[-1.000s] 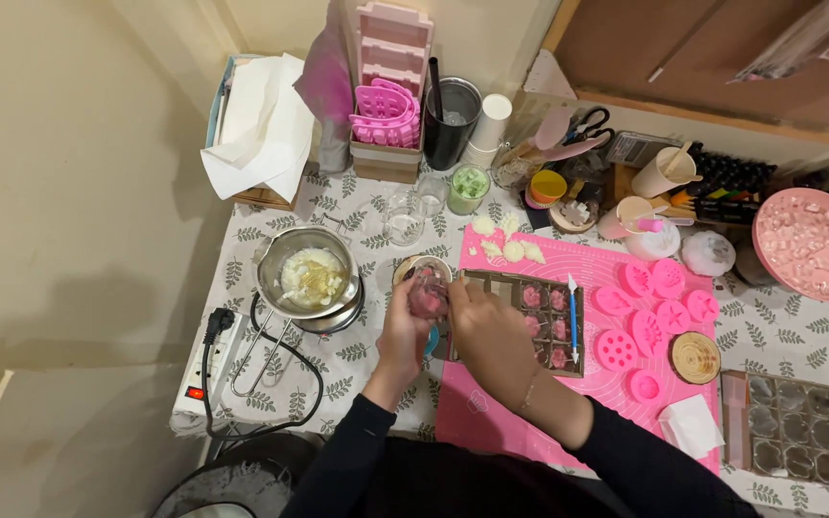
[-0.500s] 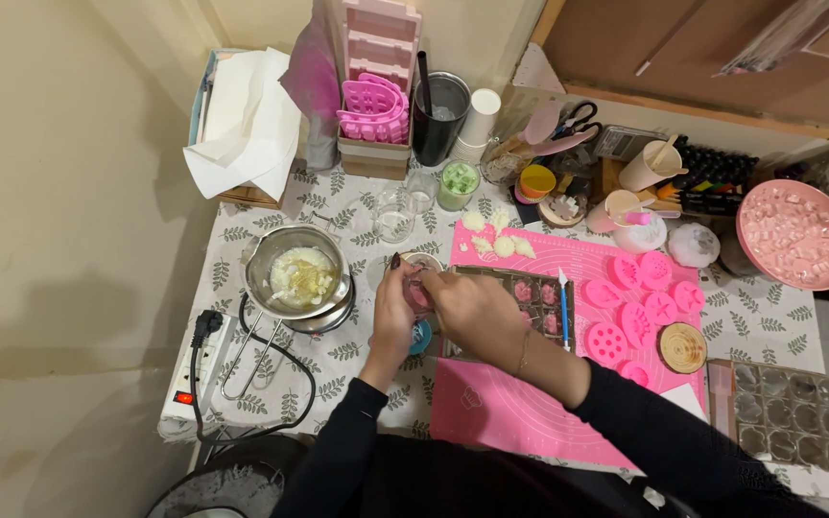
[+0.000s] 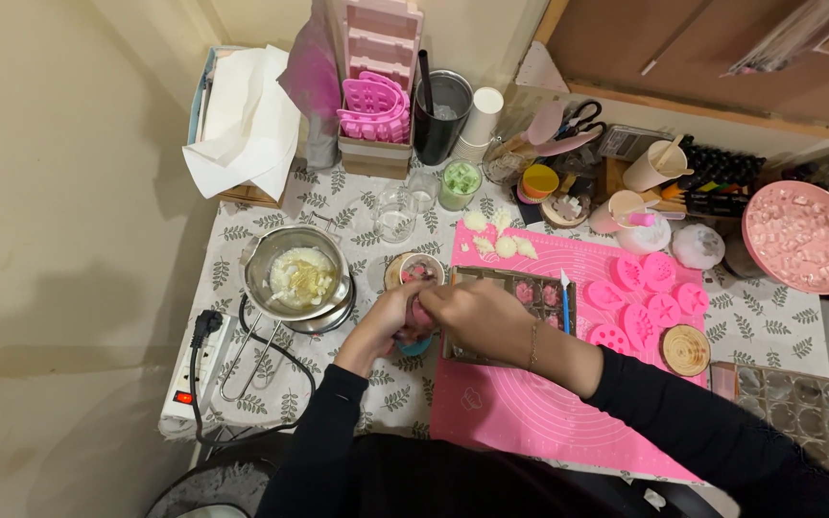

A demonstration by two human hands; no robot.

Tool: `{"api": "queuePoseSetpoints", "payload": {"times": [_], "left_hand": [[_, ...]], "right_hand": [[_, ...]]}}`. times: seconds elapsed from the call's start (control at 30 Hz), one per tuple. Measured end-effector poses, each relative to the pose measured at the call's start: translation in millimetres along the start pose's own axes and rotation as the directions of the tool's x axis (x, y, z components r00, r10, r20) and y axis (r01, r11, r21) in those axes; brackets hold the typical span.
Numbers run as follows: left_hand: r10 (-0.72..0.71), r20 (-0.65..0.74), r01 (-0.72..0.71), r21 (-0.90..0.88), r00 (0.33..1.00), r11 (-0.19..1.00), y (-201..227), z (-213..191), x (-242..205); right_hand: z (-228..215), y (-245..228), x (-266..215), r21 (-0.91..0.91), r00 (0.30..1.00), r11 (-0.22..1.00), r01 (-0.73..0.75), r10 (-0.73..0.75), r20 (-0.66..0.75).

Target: The person scoops small red wax pieces from a small bowl with a spoon and places them into a mold cavity on the work table, repeating the scooping and placing while a pot of melted wax sits on a hot plate beside them.

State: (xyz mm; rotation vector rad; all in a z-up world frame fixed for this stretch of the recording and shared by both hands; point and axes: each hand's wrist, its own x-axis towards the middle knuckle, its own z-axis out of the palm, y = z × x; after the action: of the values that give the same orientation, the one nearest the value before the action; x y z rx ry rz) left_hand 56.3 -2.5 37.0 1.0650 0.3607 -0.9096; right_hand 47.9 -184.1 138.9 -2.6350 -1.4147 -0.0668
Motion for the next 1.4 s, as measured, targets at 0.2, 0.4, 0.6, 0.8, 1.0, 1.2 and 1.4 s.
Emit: {"api": "queuePoseSetpoints", "payload": {"times": [0.2, 0.4, 0.6, 0.8, 1.0, 1.2, 1.4], "left_hand": [[-0.131, 0.003, 0.13, 0.119, 0.991, 0.984, -14, -8, 5], [0.112, 0.01, -0.112, -0.041, 0.994, 0.993, -19, -1, 20], [0.283, -0.065, -0.29, -0.203, 0.957, 0.935, -2, 26, 0], [0.288, -0.106, -0.295, -0.059, 0.952, 0.954, 6, 23, 2], [0.403, -0.141, -0.418, -0.102, 0.904, 0.903, -4, 27, 7], [0.557, -0.22, -0.589, -0.124, 0.801, 0.798, -11, 29, 13], [0.692, -0.331, -0.657, 0.229, 0.642, 0.719, -25, 19, 31]], "right_hand": [[1, -2, -5, 0.024, 0.996, 0.997, 0.067, -0.068, 0.06], [2, 20, -8, -0.145, 0.997, 0.989, 0.038, -0.047, -0.059], [-26, 10, -1, -0.058, 0.98, 0.994, -0.096, 0.084, -0.18], [-12, 12, -2, -0.117, 0.994, 0.988, -0.098, 0.092, -0.05], [-23, 3, 6, 0.132, 0.967, 0.96, -0.248, 0.253, -0.028], [-16, 5, 10, 0.233, 0.917, 0.887, -0.399, 0.383, 0.113], [8, 16, 5, 0.351, 0.889, 0.817, -0.457, 0.418, 0.186]]}}
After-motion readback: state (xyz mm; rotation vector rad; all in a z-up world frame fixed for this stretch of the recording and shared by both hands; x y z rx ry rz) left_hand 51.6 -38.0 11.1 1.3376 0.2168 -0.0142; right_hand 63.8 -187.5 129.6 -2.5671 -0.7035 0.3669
